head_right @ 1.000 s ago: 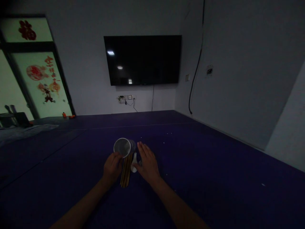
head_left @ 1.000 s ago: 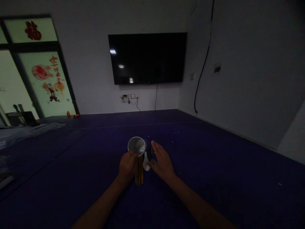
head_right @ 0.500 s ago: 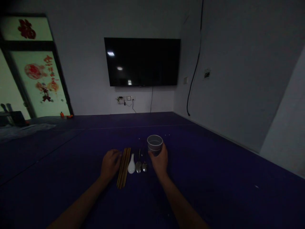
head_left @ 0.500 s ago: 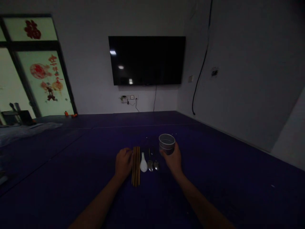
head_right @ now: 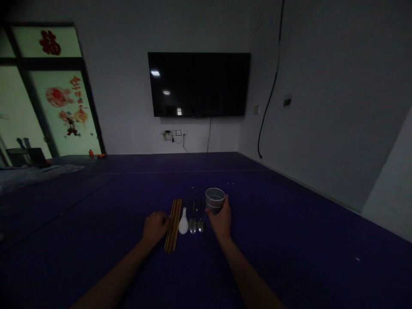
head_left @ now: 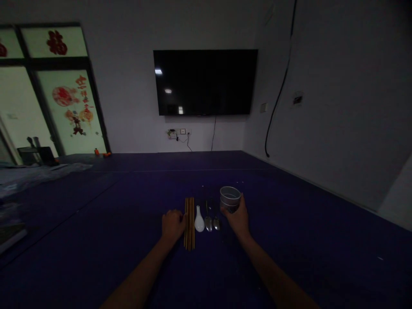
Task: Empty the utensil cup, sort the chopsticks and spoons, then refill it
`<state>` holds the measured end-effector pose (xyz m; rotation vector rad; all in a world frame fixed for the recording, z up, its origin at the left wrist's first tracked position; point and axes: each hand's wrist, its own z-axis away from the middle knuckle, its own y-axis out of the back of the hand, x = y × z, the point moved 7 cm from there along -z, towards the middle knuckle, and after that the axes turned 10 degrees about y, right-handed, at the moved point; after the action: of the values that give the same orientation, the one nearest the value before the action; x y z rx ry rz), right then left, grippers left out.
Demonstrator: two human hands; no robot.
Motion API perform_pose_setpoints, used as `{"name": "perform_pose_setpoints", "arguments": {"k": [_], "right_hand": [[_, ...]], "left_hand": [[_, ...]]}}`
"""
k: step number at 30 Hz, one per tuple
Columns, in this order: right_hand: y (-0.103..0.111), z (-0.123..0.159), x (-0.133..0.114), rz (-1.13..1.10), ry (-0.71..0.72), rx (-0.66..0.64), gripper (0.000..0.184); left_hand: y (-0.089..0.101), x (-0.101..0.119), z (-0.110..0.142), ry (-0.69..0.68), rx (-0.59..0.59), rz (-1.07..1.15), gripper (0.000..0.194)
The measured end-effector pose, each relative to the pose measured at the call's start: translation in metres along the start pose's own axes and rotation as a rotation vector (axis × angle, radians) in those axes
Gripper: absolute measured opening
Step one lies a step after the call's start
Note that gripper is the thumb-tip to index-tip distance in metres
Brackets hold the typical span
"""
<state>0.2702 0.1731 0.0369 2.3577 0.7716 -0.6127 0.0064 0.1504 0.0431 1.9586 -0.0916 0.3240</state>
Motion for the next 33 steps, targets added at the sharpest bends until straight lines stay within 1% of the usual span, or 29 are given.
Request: {"name": "perform_pose_setpoints", "arguments": {"k": [2, 3, 4, 5, 6, 7, 8, 9, 11, 12, 13, 15, 19, 22, 26, 28, 33], "right_hand": [[0.011, -0.001, -0.011, 0.032, 0.026, 0.078, 0.102], [0.017, -0.001, -0.018, 0.054, 0.060, 0.125, 0.101], [0.023, -0.001, -0.027, 0.073, 0.113, 0.166, 0.095], [0.027, -0.001, -0.036, 0.085, 0.179, 0.199, 0.083], [0.030, 0.001, -0.045, 0.089, 0.256, 0.213, 0.068], [0.029, 0.003, -0.055, 0.084, 0.347, 0.195, 0.051], [0.025, 0.007, -0.064, 0.073, 0.448, 0.146, 0.039], [0.019, 0.012, -0.073, 0.059, 0.553, 0.069, 0.034], [0.003, 0.024, -0.087, 0.040, 0.731, -0.124, 0.029], [-0.005, 0.030, -0.092, 0.042, 0.789, -0.216, 0.027], [-0.012, 0.035, -0.095, 0.055, 0.819, -0.295, 0.026], [-0.021, 0.040, -0.098, 0.103, 0.804, -0.421, 0.024], [-0.028, 0.038, -0.096, 0.213, 0.648, -0.626, 0.026], [-0.028, 0.035, -0.094, 0.254, 0.560, -0.717, 0.028], [-0.030, 0.035, -0.091, 0.268, 0.501, -0.767, 0.028], [-0.032, 0.035, -0.088, 0.278, 0.478, -0.771, 0.027], [-0.030, 0.030, -0.079, 0.335, 0.377, -0.706, 0.024]], "left_hand": [[0.000, 0.002, 0.002, 0.000, -0.026, -0.022, 0.036], [0.000, 0.003, 0.003, -0.004, -0.034, -0.029, 0.036], [0.000, 0.004, 0.004, -0.009, -0.040, -0.035, 0.038], [0.000, 0.005, 0.004, -0.016, -0.046, -0.042, 0.039], [0.000, 0.006, 0.004, -0.023, -0.053, -0.051, 0.040], [0.000, 0.007, 0.005, -0.028, -0.064, -0.065, 0.041], [0.000, 0.007, 0.005, -0.032, -0.079, -0.082, 0.041], [0.000, 0.008, 0.005, -0.034, -0.098, -0.102, 0.041], [-0.001, 0.009, 0.006, -0.033, -0.141, -0.138, 0.041], [-0.001, 0.009, 0.006, -0.030, -0.163, -0.154, 0.042], [-0.002, 0.009, 0.006, -0.026, -0.184, -0.167, 0.043], [-0.003, 0.009, 0.006, -0.024, -0.216, -0.181, 0.044], [-0.008, 0.008, 0.005, -0.046, -0.266, -0.184, 0.046], [-0.010, 0.007, 0.004, -0.048, -0.277, -0.176, 0.046], [-0.011, 0.005, 0.003, -0.033, -0.291, -0.166, 0.046], [-0.012, 0.004, 0.003, -0.037, -0.300, -0.173, 0.046], [-0.016, 0.005, 0.002, -0.090, -0.311, -0.192, 0.049]]}}
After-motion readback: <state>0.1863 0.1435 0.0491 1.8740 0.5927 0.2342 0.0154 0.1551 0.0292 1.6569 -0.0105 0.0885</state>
